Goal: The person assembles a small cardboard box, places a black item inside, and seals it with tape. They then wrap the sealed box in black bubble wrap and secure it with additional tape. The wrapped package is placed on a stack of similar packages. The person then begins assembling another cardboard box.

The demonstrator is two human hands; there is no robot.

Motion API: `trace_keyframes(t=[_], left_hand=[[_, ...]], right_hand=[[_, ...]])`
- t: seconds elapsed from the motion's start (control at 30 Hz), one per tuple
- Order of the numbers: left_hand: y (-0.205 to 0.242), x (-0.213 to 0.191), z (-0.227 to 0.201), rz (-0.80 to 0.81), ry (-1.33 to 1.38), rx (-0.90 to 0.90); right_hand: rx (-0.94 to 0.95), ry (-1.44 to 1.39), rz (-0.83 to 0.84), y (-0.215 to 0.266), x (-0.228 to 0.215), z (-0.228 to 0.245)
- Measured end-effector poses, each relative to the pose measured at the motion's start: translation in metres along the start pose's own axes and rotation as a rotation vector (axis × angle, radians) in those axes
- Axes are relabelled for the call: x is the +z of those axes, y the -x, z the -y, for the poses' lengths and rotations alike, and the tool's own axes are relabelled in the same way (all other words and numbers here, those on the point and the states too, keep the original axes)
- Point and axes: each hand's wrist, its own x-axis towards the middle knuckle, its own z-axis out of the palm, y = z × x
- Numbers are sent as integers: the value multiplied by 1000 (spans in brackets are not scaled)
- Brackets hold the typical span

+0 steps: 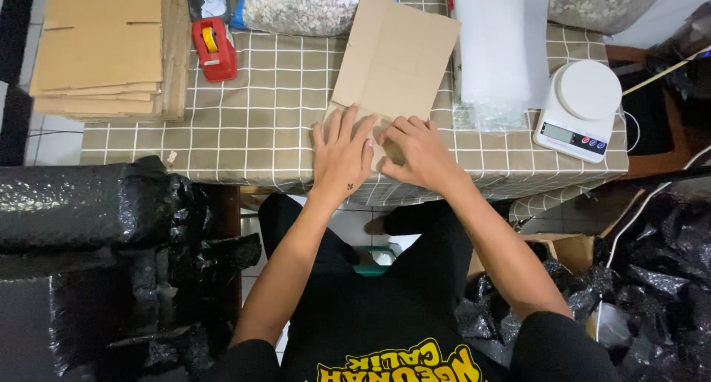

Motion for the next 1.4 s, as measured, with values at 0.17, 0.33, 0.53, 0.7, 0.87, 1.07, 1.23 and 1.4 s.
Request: trace_keyframes(t=[0.17, 0.33, 0.53, 0.7, 0.87, 1.07, 1.23, 1.4], left_hand=[[0, -3, -2, 30, -4, -15], [-1, -8, -3, 64, -2, -26], [-2, -10, -4, 86, 18, -39], [-2, -9, -5, 93, 9, -46], [-1, -6, -4, 79, 7, -41], [0, -6, -3, 72, 9, -35], [-1, -7, -5, 125, 40, -59], [-1, -10, -6, 136, 16, -62]], right_hand=[[-51, 68, -58, 0, 9, -6], [-112, 93, -116, -3, 8, -8], [-144, 65, -148, -4, 10, -9], [-152, 54, -143, -3, 12, -9], [-163, 76, -129, -4, 14, -11], [-141, -64, -72, 2, 18, -25], [-156, -209, -17, 3, -1, -23], [-206, -158, -41, 3, 1, -29]])
